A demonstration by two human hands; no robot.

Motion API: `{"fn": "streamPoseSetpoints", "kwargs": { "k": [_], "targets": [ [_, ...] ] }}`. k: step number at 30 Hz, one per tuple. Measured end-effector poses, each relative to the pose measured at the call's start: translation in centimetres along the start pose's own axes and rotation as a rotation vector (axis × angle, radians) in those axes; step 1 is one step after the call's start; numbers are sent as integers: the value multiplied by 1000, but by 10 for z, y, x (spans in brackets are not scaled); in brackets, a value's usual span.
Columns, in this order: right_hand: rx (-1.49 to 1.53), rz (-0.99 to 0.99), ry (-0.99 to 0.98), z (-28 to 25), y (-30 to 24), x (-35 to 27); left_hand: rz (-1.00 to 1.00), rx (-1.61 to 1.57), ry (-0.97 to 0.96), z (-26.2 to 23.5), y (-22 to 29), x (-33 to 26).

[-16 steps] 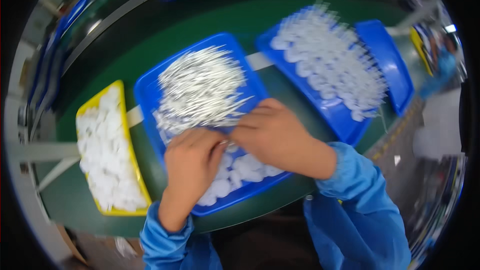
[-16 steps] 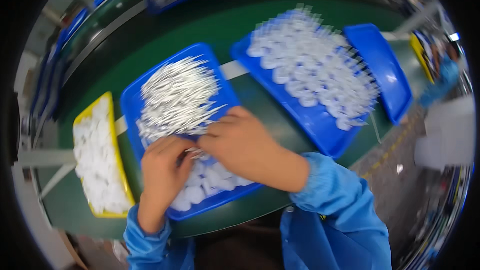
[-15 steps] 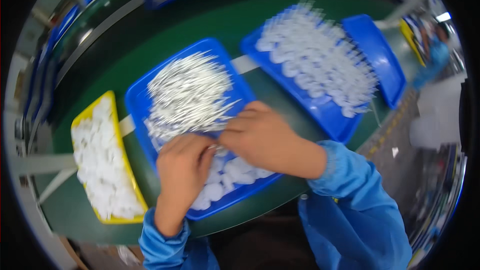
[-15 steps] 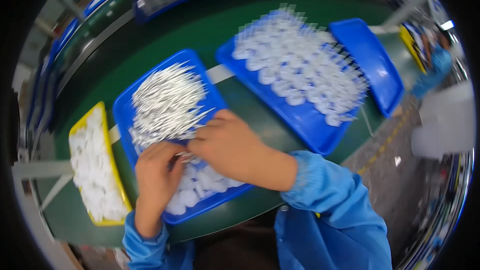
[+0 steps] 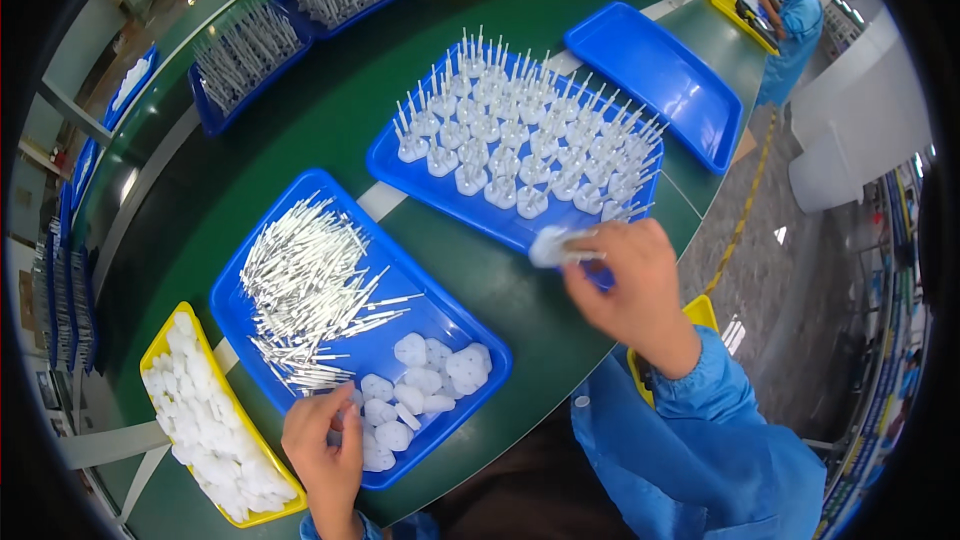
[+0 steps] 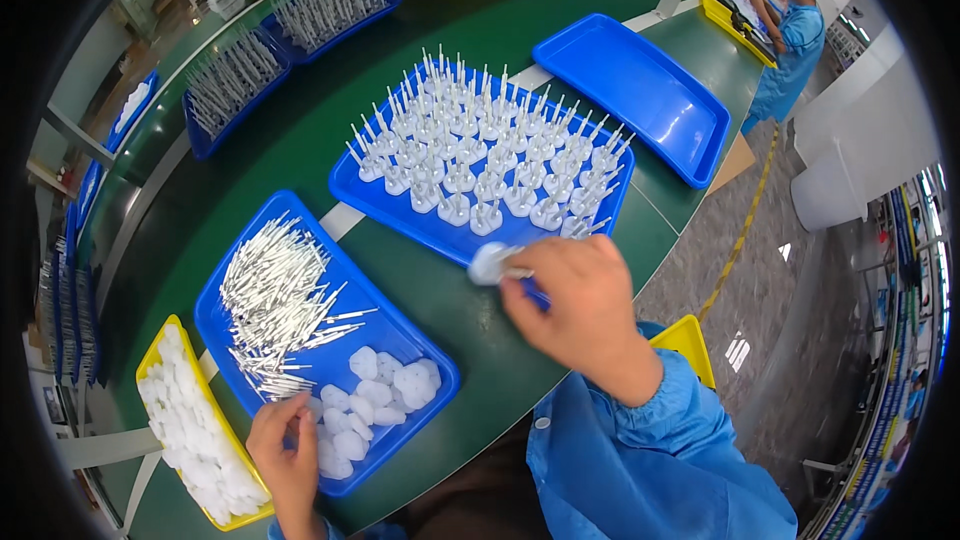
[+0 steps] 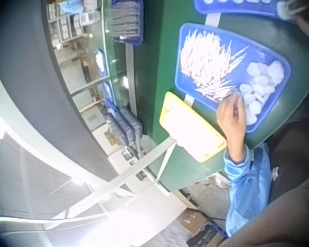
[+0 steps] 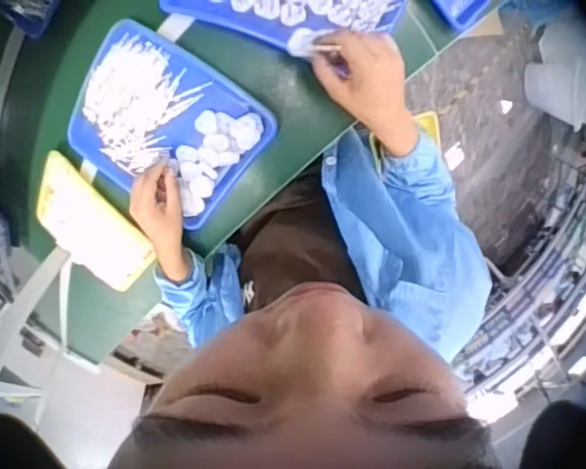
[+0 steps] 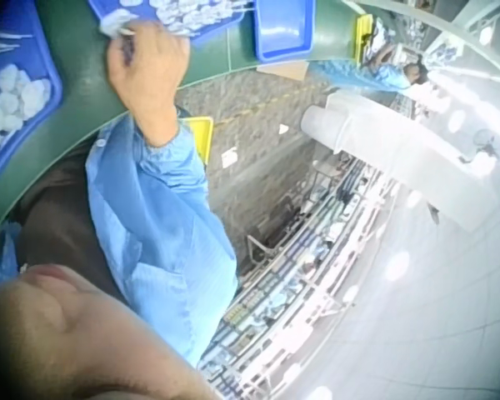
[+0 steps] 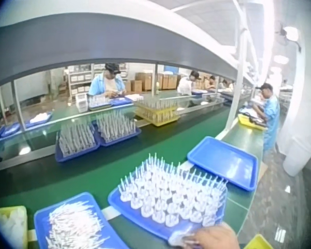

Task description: The person assembles small white plastic components by inserting thin metal rods into them. They pick up a white plastic piece from a yellow tray and a metal rod from a blue tray, insert the rod into the plastic piece, and place the assembled unit into a blue tray. This process is repeated continuously throughout the video.

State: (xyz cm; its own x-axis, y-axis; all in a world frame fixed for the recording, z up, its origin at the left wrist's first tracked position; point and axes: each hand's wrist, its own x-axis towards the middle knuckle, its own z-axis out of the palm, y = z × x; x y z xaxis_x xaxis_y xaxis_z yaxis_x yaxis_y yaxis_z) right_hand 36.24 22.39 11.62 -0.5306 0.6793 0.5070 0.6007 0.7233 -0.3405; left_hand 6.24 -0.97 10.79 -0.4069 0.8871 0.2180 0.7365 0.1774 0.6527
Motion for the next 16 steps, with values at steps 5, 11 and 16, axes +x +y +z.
{"fn": "streamPoseSetpoints", "kwargs": {
  "k": [5, 11, 16],
  "targets": [
    [-216, 111, -36, 2, 12, -16, 13, 39, 2, 0, -1, 3],
    [-242, 41, -23, 9, 6, -8, -22, 19, 11, -4, 1, 2],
    [-206, -17, -105, 7, -18, -10, 41, 134, -13, -18, 5, -9]
  ]
}}
